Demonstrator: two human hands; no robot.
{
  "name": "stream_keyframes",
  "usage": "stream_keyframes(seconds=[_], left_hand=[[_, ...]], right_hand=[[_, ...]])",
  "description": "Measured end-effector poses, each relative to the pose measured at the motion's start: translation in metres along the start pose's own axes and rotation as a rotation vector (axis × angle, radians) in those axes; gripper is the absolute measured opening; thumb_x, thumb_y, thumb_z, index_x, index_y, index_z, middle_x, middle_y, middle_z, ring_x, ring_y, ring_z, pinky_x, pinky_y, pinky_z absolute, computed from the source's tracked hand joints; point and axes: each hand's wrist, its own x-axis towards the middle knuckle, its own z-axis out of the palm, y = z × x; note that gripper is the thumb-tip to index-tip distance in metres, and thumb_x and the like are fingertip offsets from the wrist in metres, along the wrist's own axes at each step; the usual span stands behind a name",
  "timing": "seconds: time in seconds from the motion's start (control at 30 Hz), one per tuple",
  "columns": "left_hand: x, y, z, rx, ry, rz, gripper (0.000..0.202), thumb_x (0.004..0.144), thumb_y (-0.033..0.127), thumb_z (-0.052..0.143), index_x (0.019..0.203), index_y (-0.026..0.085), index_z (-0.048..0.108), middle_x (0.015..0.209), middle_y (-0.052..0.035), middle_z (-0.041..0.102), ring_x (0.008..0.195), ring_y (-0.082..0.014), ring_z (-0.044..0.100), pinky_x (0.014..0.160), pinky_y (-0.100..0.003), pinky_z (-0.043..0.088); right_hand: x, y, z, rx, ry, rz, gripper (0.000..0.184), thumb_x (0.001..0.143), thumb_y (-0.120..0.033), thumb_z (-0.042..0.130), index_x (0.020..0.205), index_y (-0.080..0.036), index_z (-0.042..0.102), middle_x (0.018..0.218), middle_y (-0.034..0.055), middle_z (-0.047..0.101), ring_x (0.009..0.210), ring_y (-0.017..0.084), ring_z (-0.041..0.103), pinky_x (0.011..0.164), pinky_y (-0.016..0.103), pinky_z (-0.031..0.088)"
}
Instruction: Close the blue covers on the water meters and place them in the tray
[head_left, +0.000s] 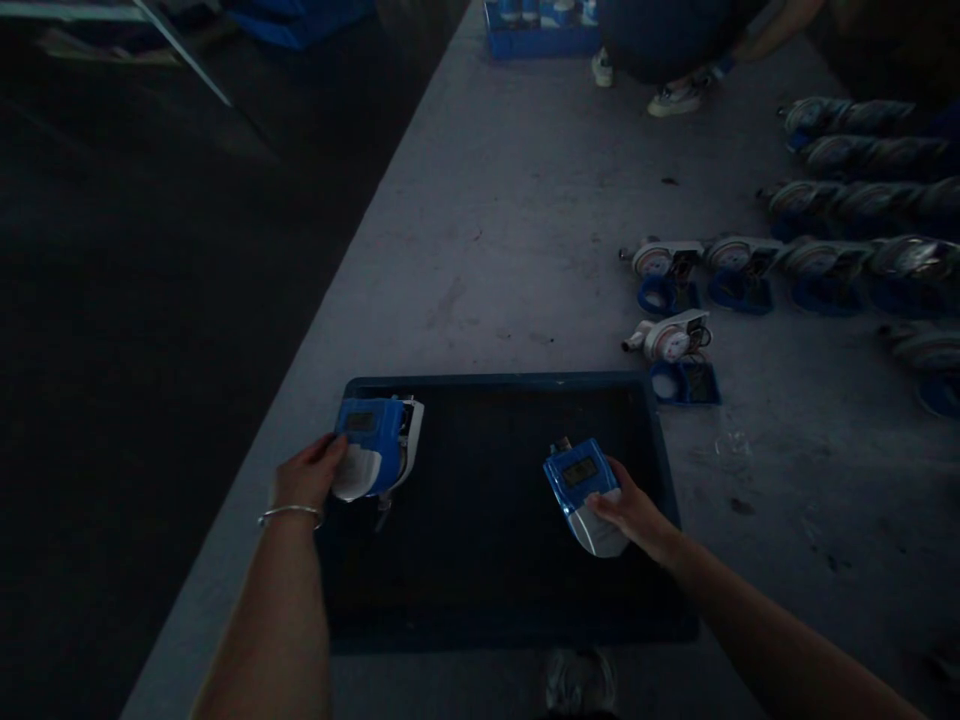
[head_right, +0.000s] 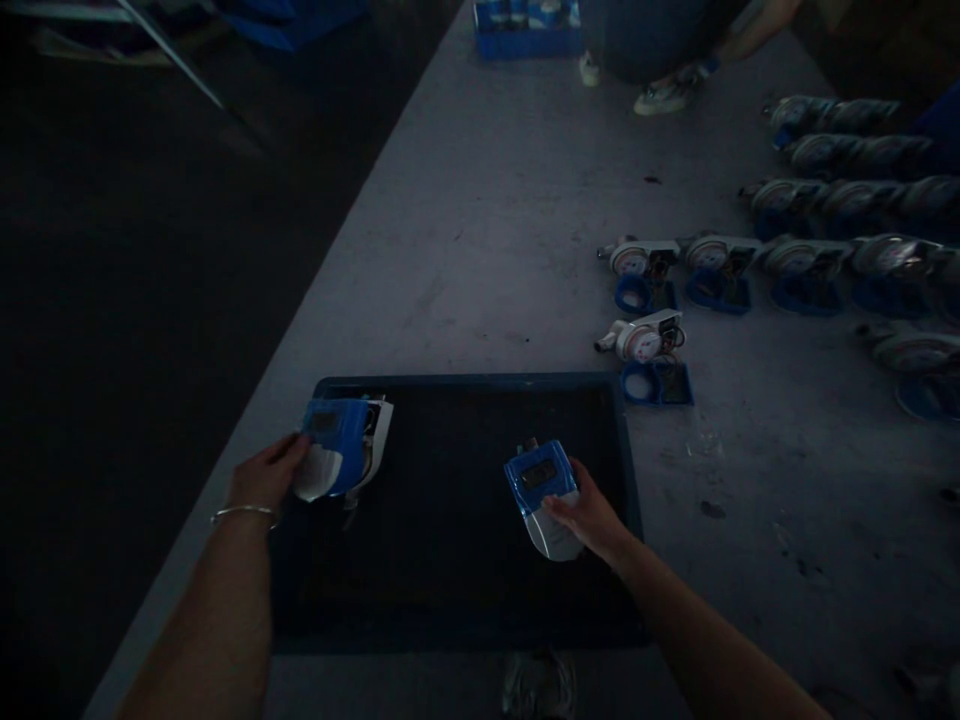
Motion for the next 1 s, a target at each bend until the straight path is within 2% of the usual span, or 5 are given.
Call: stream_keyframes(seconds=[0.27,0.53,0.7,0.87,1.0], left_hand=[[-0.085,0.031,0.044,0.561,0.172,0.476,0.08,0.077,0.049,0.055,0.141,0.013,0.023,0.148,-0.0197,0.012,0.133,-0.0409,0.013,0.104,-0.063,0.015],[-0.081,0.03,0.045,0.607,0.094,0.515,0.062,0.084,0.032,0.044,0.141,0.016,0.026,0.15,-0.0141,0.014,0.135,-0.0385,0.007,0.102,-0.068,-0.001],[-0.09,0.037,0.051,0.588,0.141,0.514,0.062,0.085,0.042,0.044,0.139,0.014,0.031,0.149,-0.0153,0.016,0.135,-0.0385,0.006,0.102,-0.067,-0.006],[-0.113,0.051,0.057,0.51,0.365,0.576,0.06,0.084,0.043,0.048,0.135,0.013,0.038,0.143,-0.0183,0.022,0.133,-0.0371,0.016,0.105,-0.061,0.002],[-0.17,0.063,0.086,0.291,0.26,0.7,0.054,0.082,0.038,0.053,0.127,0.011,0.046,0.131,-0.0193,0.037,0.125,-0.0311,0.032,0.105,-0.049,0.026]], right_hand=[[-0.001,-0.006,-0.005,0.304,-0.105,0.049,0.062,0.072,-0.046,0.063,0.124,-0.017,0.043,0.099,0.0072,0.066,0.086,0.022,0.064,0.083,0.04,0.049],[-0.006,-0.01,0.015,-0.593,0.28,-0.265,0.094,0.056,-0.047,0.072,0.138,-0.028,0.03,0.147,0.0115,0.024,0.132,0.038,0.022,0.103,0.058,0.024],[-0.013,-0.018,0.023,-0.716,0.254,-0.233,0.089,0.057,-0.04,0.072,0.136,-0.033,0.032,0.142,0.0129,0.028,0.122,0.041,0.034,0.093,0.059,0.034],[-0.006,-0.027,-0.027,-0.197,-0.006,-0.137,0.086,0.063,-0.039,0.067,0.138,-0.029,0.026,0.131,0.0079,0.045,0.112,0.025,0.049,0.093,0.043,0.042],[0.0,-0.022,-0.058,0.311,-0.172,0.03,0.072,0.07,-0.037,0.06,0.136,-0.03,0.03,0.119,0.0045,0.058,0.091,0.02,0.061,0.073,0.032,0.05]])
